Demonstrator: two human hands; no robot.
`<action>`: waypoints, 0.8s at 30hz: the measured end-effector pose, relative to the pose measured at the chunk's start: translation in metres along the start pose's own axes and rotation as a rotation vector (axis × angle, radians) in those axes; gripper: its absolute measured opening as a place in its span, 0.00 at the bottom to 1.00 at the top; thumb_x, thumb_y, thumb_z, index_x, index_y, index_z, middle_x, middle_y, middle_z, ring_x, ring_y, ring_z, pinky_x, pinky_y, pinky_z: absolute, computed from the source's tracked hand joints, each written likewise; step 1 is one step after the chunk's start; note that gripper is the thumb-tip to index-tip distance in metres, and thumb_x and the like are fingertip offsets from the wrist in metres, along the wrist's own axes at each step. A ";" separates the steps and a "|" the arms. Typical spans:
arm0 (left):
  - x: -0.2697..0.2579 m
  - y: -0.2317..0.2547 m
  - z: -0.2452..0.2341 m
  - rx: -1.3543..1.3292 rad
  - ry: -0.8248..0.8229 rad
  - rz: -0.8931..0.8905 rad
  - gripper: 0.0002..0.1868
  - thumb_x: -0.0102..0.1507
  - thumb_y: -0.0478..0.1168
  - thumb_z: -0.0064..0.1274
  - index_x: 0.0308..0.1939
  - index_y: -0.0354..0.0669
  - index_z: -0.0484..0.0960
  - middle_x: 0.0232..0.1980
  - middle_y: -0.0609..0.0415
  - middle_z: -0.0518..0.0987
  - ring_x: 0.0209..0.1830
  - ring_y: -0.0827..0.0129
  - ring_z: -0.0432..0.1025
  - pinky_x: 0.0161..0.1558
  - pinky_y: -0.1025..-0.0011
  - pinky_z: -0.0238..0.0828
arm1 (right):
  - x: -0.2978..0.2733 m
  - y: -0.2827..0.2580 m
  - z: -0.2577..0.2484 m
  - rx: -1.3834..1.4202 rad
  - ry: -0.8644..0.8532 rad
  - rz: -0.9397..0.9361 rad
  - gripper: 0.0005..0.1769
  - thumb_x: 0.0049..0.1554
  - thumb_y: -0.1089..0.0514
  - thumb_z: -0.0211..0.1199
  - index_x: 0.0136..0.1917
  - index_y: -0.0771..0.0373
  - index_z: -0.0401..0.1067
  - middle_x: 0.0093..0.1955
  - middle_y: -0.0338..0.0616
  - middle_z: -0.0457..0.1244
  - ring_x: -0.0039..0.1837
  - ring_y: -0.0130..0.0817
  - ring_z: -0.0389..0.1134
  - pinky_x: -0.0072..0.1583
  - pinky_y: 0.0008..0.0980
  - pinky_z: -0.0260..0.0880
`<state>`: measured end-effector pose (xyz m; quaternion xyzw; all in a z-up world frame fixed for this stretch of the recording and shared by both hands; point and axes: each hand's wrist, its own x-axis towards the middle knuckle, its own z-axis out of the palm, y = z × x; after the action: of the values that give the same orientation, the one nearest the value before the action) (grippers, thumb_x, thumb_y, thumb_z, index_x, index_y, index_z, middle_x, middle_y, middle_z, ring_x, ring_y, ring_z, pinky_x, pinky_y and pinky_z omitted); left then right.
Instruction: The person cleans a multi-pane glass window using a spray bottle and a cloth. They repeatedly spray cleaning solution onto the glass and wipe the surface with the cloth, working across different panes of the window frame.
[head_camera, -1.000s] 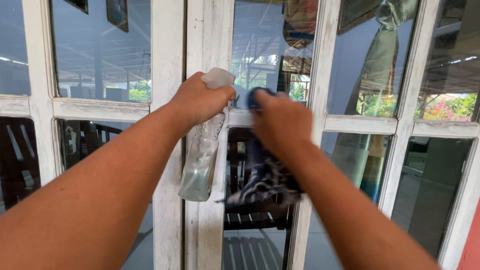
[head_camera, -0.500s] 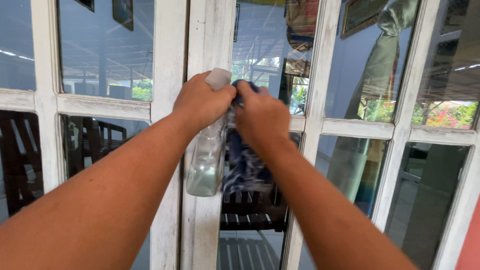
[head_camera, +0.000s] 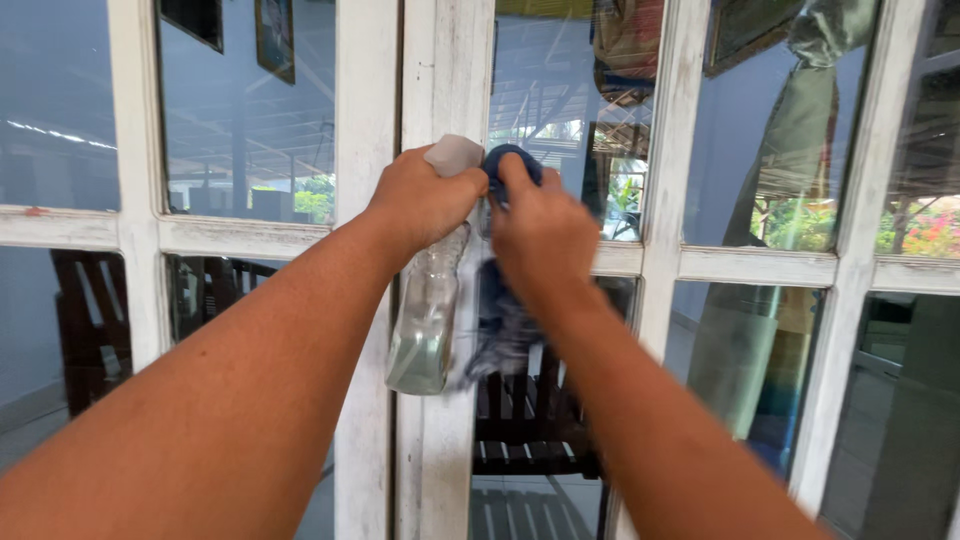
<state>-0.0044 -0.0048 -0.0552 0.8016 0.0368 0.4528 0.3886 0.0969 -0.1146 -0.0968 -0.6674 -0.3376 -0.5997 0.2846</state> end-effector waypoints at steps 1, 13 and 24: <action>0.000 0.000 -0.001 0.007 -0.015 -0.017 0.24 0.54 0.48 0.55 0.52 0.45 0.84 0.49 0.51 0.84 0.50 0.62 0.79 0.52 0.64 0.73 | 0.003 0.011 -0.008 -0.074 0.027 -0.056 0.14 0.58 0.51 0.66 0.54 0.54 0.68 0.47 0.54 0.66 0.45 0.57 0.71 0.44 0.55 0.70; 0.002 -0.009 0.000 0.003 0.012 0.018 0.25 0.54 0.49 0.55 0.52 0.44 0.85 0.49 0.49 0.85 0.49 0.63 0.79 0.52 0.65 0.73 | 0.005 -0.008 0.005 -0.055 0.094 -0.088 0.18 0.52 0.55 0.67 0.56 0.56 0.70 0.46 0.57 0.66 0.44 0.57 0.71 0.44 0.50 0.71; 0.004 -0.002 -0.003 0.052 -0.034 0.051 0.23 0.54 0.50 0.55 0.49 0.43 0.85 0.47 0.50 0.86 0.48 0.61 0.80 0.51 0.64 0.74 | 0.057 0.031 -0.040 -0.142 0.061 0.366 0.15 0.58 0.51 0.66 0.57 0.52 0.70 0.52 0.51 0.67 0.50 0.54 0.72 0.47 0.54 0.70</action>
<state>-0.0035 -0.0005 -0.0527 0.8197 0.0214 0.4481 0.3563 0.1004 -0.1590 -0.0349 -0.7175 -0.1584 -0.5803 0.3513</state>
